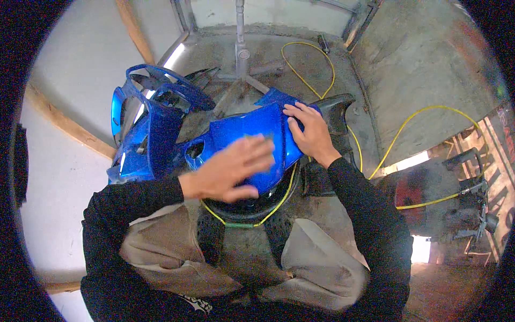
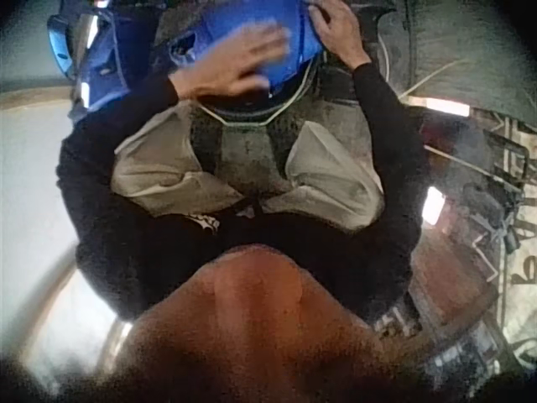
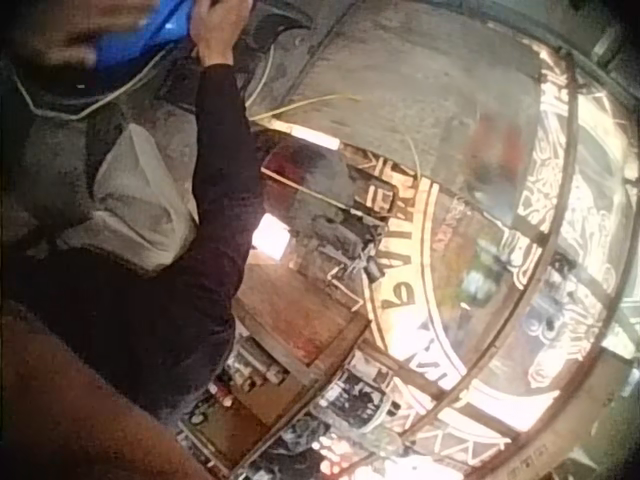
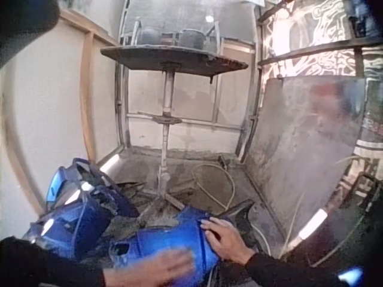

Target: The person wet sands a motorcycle fairing part with sandpaper, dipping into a bucket of water while holding the part in place.

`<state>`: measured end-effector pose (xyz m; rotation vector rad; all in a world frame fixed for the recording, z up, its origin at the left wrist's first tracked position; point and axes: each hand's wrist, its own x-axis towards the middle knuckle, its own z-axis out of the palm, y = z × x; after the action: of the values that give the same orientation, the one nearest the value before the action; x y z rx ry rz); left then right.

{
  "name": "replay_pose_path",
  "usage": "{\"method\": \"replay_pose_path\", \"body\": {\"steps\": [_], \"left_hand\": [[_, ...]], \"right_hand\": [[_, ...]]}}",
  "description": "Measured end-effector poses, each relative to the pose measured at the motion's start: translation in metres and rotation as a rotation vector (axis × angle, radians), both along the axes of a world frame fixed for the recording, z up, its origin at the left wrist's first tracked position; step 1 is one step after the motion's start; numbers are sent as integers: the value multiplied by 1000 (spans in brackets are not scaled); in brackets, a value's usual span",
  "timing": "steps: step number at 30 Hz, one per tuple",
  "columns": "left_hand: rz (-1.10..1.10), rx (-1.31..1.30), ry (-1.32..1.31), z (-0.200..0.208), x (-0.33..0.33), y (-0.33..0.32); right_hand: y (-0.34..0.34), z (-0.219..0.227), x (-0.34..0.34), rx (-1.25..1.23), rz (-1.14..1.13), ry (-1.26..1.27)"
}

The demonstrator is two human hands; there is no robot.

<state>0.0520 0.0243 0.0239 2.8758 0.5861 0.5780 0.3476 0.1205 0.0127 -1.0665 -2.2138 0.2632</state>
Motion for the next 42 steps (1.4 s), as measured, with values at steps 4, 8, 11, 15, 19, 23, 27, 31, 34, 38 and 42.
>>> {"method": "replay_pose_path", "body": {"steps": [4,8,11,15,19,23,27,31,34,38,42], "left_hand": [[-359,-31,73,0,4,4],[303,-68,-190,5,1,15],[279,-66,-79,4,1,9],[-246,-49,23,1,6,3],[122,-35,-104,5,5,12],[206,-58,-74,5,3,14],[-238,-43,21,4,1,6],[195,-33,-139,11,-4,11],[455,-119,-88,15,-8,15],[-130,-66,74,7,-4,-5],[-69,-69,15,2,-15,-1]], "right_hand": [[-2,-1,2,18,2,17],[-1,-1,1,17,-4,-16],[-1,1,1,10,-14,-29],[-3,1,2,25,-9,-20],[-2,0,1,45,-7,-3],[-1,0,0,-8,-2,18],[-5,1,2,9,-4,19],[-5,2,2,40,-1,6],[-3,2,0,25,-1,0],[-2,1,1,11,-4,7],[-4,0,1,44,-4,16]]}}
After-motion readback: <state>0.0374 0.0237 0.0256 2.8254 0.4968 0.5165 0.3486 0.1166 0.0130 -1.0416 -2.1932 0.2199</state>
